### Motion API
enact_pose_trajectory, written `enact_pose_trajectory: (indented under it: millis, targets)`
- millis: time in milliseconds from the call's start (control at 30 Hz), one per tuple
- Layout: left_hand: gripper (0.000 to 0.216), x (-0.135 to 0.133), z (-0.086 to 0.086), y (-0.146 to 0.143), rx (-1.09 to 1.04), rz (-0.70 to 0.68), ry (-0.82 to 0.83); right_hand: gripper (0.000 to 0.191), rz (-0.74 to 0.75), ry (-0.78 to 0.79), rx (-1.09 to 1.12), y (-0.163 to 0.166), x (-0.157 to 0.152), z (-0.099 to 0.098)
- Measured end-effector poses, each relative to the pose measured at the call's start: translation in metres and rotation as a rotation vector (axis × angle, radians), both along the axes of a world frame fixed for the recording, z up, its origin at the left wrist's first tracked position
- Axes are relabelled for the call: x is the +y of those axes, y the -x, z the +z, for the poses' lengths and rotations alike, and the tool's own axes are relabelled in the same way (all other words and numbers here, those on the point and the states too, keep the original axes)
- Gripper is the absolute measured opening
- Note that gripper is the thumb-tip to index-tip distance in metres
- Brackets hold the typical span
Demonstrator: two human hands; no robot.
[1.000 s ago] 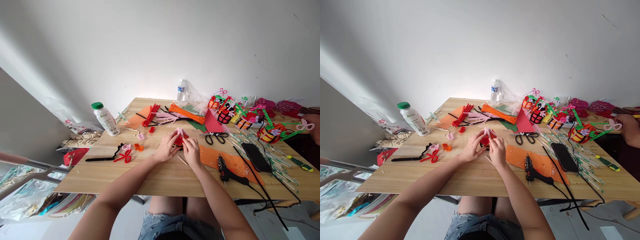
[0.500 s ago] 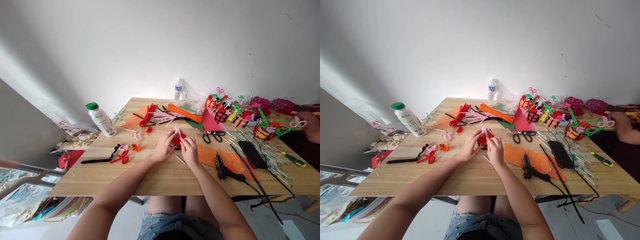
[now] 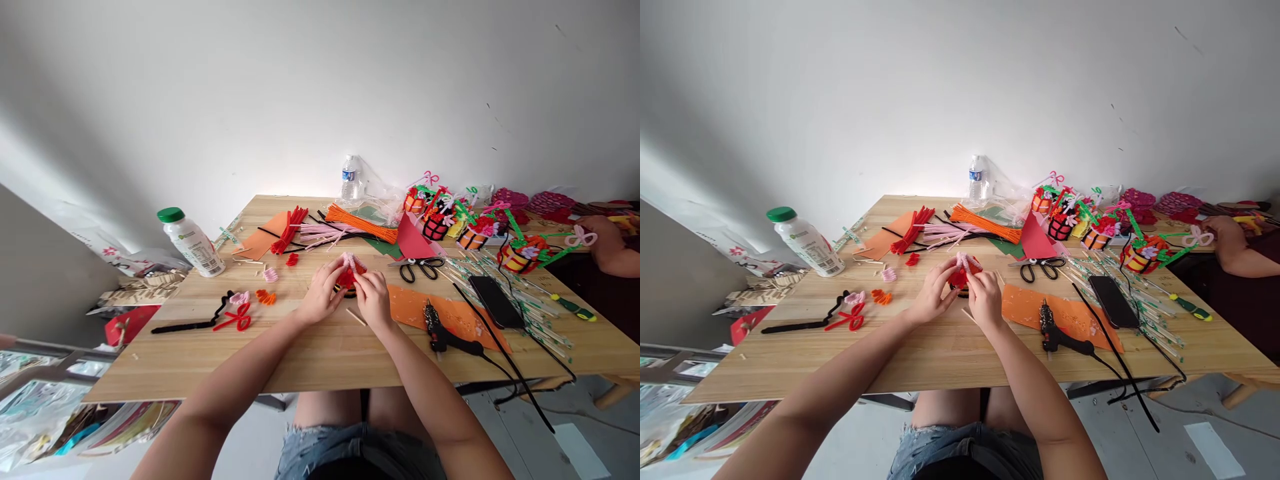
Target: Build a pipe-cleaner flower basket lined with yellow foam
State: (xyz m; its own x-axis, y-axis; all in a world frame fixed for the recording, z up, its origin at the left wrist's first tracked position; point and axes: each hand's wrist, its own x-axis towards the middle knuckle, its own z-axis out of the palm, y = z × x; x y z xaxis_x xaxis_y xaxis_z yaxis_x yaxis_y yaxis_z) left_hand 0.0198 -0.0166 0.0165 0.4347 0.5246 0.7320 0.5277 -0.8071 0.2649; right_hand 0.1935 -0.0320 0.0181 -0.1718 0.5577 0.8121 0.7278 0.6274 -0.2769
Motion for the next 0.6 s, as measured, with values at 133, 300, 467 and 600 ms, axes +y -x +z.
enact_pose_trajectory:
  millis: [133, 300, 467, 600]
  targets:
    - [0.057, -0.0006, 0.0012, -0.0003, -0.006, -0.009, -0.013, 0.03, -0.002, -0.002, -0.001, 0.0, -0.0004, 0.0006]
    - [0.058, -0.0007, 0.0003, 0.0002, -0.003, -0.012, 0.002, 0.03, -0.003, 0.003, -0.009, -0.0002, -0.0009, 0.0011]
    - [0.059, -0.0002, -0.0013, 0.0006, 0.004, -0.004, 0.008, 0.032, -0.009, 0.011, -0.015, -0.0003, -0.0011, 0.0012]
    - [0.057, -0.0002, -0.0015, 0.0003, 0.008, -0.002, 0.016, 0.03, -0.004, -0.029, -0.015, 0.0003, -0.0015, 0.0021]
